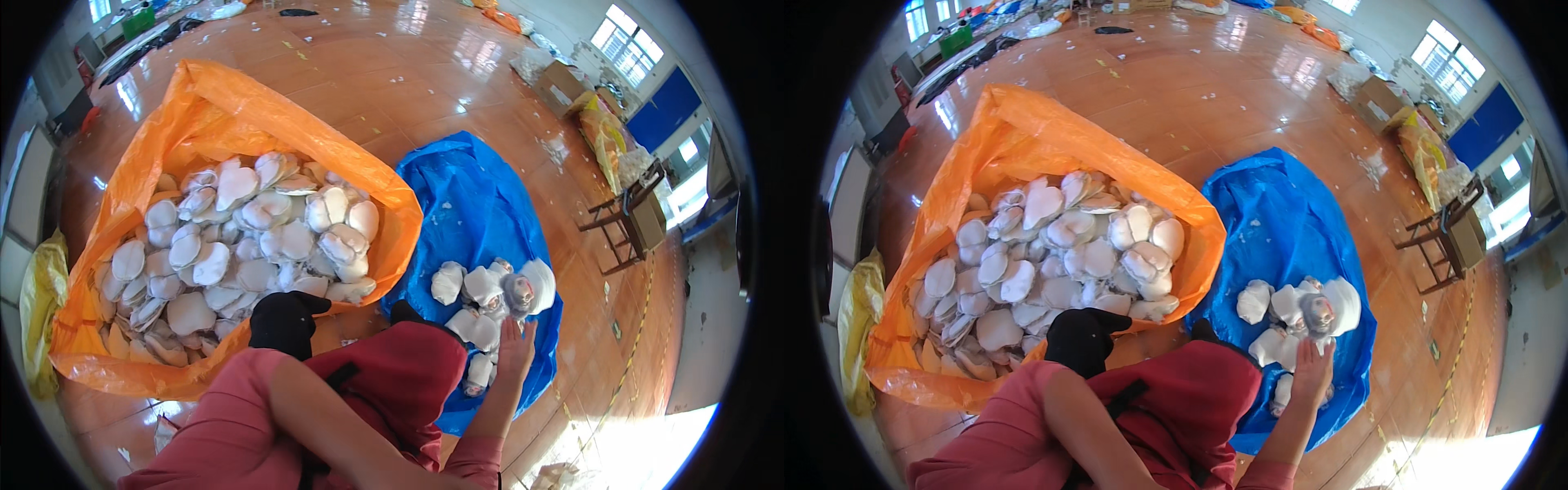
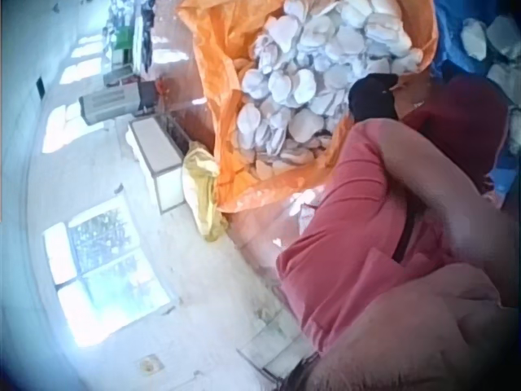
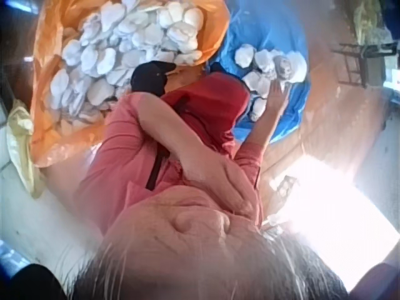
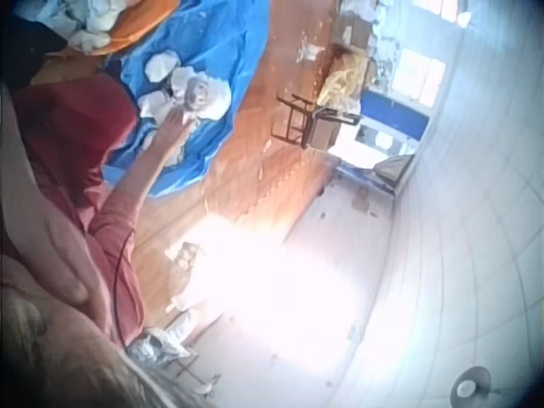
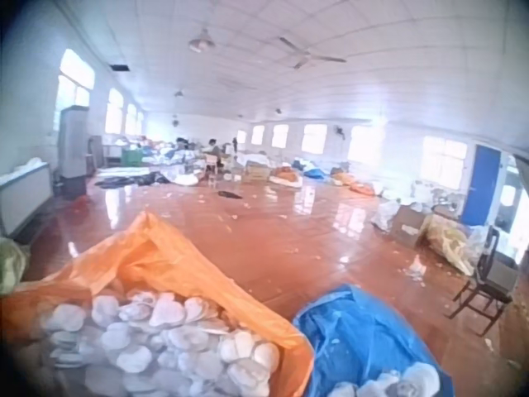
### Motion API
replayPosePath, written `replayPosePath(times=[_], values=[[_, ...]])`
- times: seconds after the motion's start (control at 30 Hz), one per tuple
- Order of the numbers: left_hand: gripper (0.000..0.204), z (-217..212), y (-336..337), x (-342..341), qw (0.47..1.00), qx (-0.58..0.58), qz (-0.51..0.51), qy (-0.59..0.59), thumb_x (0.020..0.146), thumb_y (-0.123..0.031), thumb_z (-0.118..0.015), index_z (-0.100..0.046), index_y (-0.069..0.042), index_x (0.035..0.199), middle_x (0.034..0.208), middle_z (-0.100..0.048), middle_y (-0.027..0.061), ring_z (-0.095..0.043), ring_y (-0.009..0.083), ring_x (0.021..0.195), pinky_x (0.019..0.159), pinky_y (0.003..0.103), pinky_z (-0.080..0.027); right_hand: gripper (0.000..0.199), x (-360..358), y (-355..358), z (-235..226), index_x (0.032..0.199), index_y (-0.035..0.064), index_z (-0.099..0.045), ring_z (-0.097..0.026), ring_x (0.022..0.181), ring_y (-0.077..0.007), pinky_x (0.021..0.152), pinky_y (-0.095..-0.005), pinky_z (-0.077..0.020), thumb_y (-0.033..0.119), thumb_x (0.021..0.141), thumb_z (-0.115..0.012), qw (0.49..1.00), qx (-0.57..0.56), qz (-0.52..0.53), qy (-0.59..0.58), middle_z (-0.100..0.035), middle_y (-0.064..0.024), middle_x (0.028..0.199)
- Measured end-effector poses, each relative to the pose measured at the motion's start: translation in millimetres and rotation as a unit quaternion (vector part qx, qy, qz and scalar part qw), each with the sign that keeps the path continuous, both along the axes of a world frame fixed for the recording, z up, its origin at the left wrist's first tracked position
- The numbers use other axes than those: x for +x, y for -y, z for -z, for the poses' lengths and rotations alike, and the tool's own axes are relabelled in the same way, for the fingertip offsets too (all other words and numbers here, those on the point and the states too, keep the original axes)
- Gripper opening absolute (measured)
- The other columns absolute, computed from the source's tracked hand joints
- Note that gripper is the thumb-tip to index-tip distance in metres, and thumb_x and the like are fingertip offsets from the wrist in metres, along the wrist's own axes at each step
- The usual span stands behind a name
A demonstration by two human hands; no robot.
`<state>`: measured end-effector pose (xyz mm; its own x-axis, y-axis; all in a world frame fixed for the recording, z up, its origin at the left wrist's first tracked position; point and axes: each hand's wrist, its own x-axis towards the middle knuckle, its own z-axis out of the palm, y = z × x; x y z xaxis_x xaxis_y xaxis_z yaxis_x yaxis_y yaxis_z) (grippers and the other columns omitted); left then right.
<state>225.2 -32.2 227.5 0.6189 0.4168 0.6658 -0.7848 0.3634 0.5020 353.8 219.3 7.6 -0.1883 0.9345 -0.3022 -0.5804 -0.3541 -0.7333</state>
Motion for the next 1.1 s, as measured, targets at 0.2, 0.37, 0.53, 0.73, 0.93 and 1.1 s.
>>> replayPosePath(times=[0.2, 0.37, 0.53, 0.73, 0.93, 1.1], values=[[0.043, 6, -16, 46, 0.998, 0.009, 0.06, 0.012, 0.104, -0.027, -0.048, -0.042, -0.002, 0.139, 0.109, -0.063, 0.0103, -0.062, 0.0187, 0.104, 0.091, 0.031, -0.048, 0.04, 31, 35, 46, 0.13, 0.0064, -0.05, -0.058, 0.109, -0.0239, 0.097, -0.0371, -0.0493, 0.026, 0.097, -0.06, 0.995, -0.041, 0.032, 0.089, -0.059, -0.0114, 0.123], [0.047, 6, -24, 66, 0.996, 0.016, 0.083, 0.005, 0.103, -0.029, -0.049, -0.039, -0.002, 0.14, 0.109, -0.063, 0.0102, -0.062, 0.0185, 0.103, 0.091, 0.031, -0.049, 0.028, 38, 63, 67, 0.122, 0.0095, -0.055, -0.061, 0.092, -0.016, 0.083, -0.0312, -0.0527, 0.016, 0.095, -0.059, 0.993, -0.074, -0.018, 0.089, -0.065, -0.0048, 0.106], [0.051, 4, -24, 86, 0.994, 0.024, 0.108, -0.002, 0.103, -0.031, -0.05, -0.036, -0.002, 0.142, 0.109, -0.062, 0.0101, -0.062, 0.0183, 0.102, 0.09, 0.031, -0.049, 0.016, 43, 75, 66, 0.11, 0.0115, -0.059, -0.063, 0.083, -0.0145, 0.073, -0.0288, -0.0546, 0.01, 0.094, -0.057, 0.992, -0.11, -0.014, 0.068, -0.067, -0.0021, 0.095], [0.055, 4, -20, 107, 0.99, 0.036, 0.135, -0.005, 0.102, -0.033, -0.051, -0.033, -0.002, 0.144, 0.108, -0.062, 0.01, -0.062, 0.018, 0.102, 0.09, 0.031, -0.049, 0.011, 51, 78, 48, 0.104, 0.0129, -0.06, -0.063, 0.079, -0.0127, 0.069, -0.0268, -0.0537, 0.01, 0.094, -0.057, 0.993, -0.102, -0.013, 0.065, -0.067, -0.001, 0.092], [0.06, 4, -17, 107, 0.99, 0.031, 0.134, -0.011, 0.101, -0.035, -0.052, -0.029, -0.002, 0.146, 0.108, -0.062, 0.0099, -0.062, 0.0177, 0.101, 0.089, 0.031, -0.05, 0.01, 30, 92, 18, 0.104, 0.0122, -0.06, -0.062, 0.076, -0.0124, 0.069, -0.0254, -0.0515, 0.008, 0.095, -0.057, 0.996, -0.037, -0.011, 0.074, -0.067, -0.0017, 0.092], [0.064, 8, -14, 106, 0.989, 0.035, 0.139, -0.019, 0.101, -0.037, -0.052, -0.026, -0.001, 0.148, 0.108, -0.061, 0.0099, -0.061, 0.0175, 0.1, 0.088, 0.031, -0.05, 0.012, -18, 127, 1, 0.103, 0.0087, -0.06, -0.06, 0.073, -0.0125, 0.067, -0.0252, -0.0502, 0.002, 0.095, -0.055, 0.995, 0.094, -0.024, 0.039, -0.064, -0.0043, 0.089]])
